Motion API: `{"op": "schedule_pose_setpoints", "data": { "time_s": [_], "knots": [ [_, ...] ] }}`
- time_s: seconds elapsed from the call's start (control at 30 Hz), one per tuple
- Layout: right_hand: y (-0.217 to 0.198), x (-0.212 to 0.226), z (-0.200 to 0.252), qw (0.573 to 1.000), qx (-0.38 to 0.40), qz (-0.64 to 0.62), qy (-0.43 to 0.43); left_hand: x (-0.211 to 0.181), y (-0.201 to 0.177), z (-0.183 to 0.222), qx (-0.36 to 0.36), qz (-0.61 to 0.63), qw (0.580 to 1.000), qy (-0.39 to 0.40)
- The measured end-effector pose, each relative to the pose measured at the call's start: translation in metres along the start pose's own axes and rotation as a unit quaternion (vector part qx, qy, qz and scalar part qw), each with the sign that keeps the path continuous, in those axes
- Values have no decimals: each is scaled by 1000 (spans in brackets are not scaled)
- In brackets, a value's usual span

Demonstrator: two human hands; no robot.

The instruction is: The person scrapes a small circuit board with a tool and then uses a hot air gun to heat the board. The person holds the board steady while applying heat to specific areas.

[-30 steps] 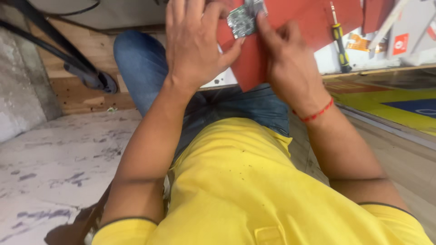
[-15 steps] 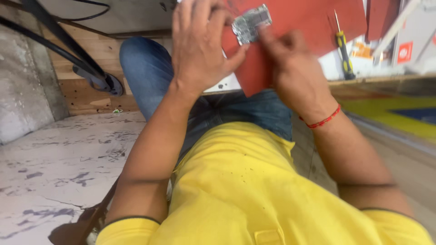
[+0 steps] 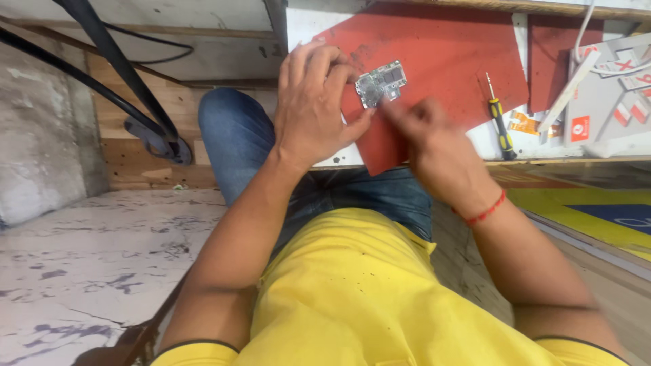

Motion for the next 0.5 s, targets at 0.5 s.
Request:
{"op": "schedule_pose_setpoints", "data": {
  "time_s": [0.5],
  "knots": [
    [-2, 18, -6, 999, -5, -21, -43, 1, 0, -1, 3, -16, 1000, -7]
  ]
}}
Point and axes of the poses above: each hand's wrist, its own z-axis away from the middle knuckle, its own y-axis out of the palm, x = y × z, the point moved 10 cm from there along -z, towards the middle knuckle, and after that the axes turned 15 degrees about x, right-handed, at the moved point
